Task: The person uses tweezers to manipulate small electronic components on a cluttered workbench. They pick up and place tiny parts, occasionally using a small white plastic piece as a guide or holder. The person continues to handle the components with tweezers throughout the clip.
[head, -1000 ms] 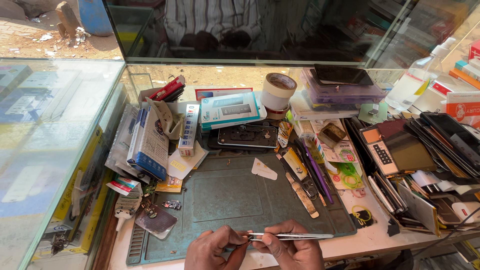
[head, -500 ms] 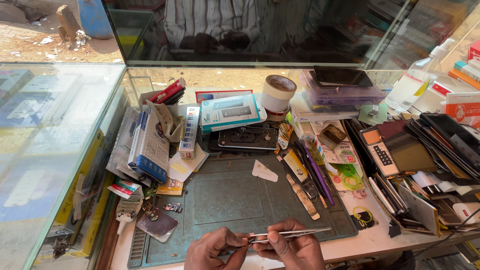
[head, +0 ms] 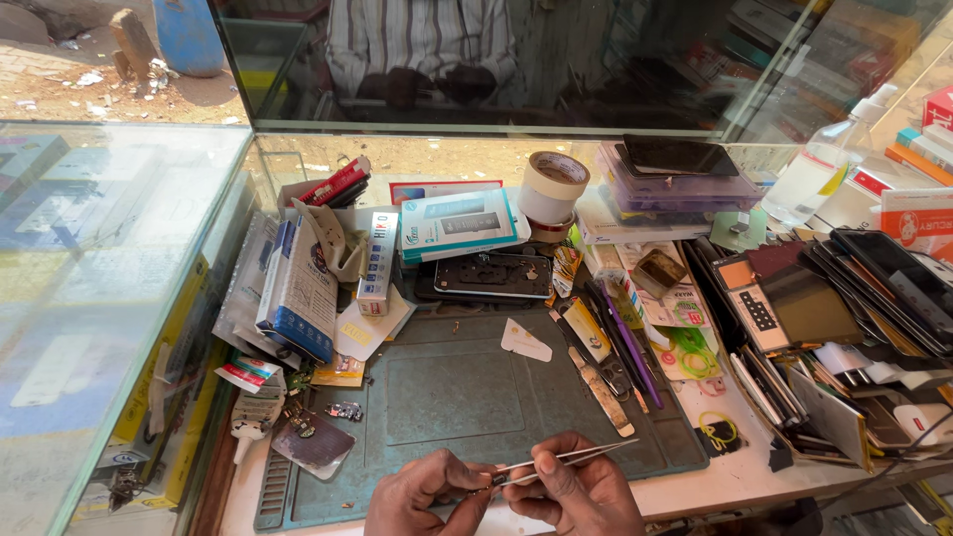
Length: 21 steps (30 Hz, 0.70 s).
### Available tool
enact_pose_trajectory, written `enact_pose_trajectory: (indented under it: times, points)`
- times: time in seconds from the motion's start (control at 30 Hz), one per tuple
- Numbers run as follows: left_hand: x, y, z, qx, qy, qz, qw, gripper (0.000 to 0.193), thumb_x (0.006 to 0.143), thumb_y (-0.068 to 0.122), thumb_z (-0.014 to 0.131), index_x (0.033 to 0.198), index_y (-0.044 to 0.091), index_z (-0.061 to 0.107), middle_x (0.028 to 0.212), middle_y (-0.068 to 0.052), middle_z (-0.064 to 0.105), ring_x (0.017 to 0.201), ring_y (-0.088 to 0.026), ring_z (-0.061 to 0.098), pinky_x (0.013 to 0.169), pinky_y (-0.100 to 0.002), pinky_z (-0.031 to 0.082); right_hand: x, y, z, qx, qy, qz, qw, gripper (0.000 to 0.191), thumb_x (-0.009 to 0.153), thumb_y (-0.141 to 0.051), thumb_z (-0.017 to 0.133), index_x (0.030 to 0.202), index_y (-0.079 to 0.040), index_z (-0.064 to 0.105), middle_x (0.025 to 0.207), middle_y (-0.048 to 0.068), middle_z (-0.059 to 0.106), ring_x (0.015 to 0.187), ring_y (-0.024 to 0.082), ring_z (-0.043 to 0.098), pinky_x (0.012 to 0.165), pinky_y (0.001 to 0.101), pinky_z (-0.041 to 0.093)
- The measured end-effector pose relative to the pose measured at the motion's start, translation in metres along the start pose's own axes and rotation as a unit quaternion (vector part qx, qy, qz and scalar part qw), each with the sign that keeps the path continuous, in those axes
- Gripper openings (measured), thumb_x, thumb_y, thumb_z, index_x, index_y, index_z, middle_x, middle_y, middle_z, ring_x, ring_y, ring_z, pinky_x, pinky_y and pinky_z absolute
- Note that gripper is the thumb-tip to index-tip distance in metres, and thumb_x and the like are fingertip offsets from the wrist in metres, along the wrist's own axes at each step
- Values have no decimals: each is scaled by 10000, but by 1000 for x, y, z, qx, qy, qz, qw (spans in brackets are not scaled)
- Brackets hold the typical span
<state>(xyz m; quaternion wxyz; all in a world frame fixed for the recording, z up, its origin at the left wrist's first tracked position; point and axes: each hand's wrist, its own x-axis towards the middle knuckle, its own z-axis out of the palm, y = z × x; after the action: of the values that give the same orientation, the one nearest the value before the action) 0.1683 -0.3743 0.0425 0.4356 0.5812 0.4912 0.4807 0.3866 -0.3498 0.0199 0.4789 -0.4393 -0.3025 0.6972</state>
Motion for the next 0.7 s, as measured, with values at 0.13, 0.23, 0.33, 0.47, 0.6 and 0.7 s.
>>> enact_pose_trajectory:
  times: [0.13,0.23,0.33,0.47,0.6,0.7]
  points:
    - [-1,-1,1,-11,11,-3,1000,162,746,-4,838,788,76,703,938,-90,872,876,-178,865,746,-326,654,-3,-1,-2,-4,18,-8,1000,240,893,-201,673,1022,-6,622,851,204,761,799,302,804,693,414,700]
    - [4,1,5,-31,24,24,999,173,744,-8,848,768,76,698,924,-94,867,893,-165,864,736,-316,653,0,-6,-9,-44,37,-14,998,245,861,-196,692,1005,-9,626,871,196,781,831,305,819,694,422,694]
    - [-2,5,7,12,47,-20,999,181,725,32,871,761,98,707,896,-54,881,783,-127,858,596,-268,611,0,-3,-26,-67,71,-19,995,303,893,-261,704,1027,5,650,895,220,801,837,321,832,714,451,703]
    - [-5,12,6,59,61,-37,996,164,714,82,869,776,138,728,856,-3,878,709,-73,837,497,-225,536,-8,18,-66,-226,95,-180,953,301,860,-207,737,1086,-11,701,951,186,803,844,254,832,741,399,663]
    - [-4,16,7,67,77,-25,994,169,713,91,870,767,139,717,835,8,881,735,-78,850,518,-234,549,1,37,-122,-446,40,-463,765,317,963,-258,762,1218,-87,682,1024,87,799,871,130,773,806,286,628]
    - [-6,14,9,87,52,-21,995,169,721,90,866,787,138,718,849,6,876,738,-93,850,533,-245,561,28,29,-170,-267,-139,-7,954,452,1045,-377,635,1369,-66,584,909,17,637,762,79,599,743,253,515]
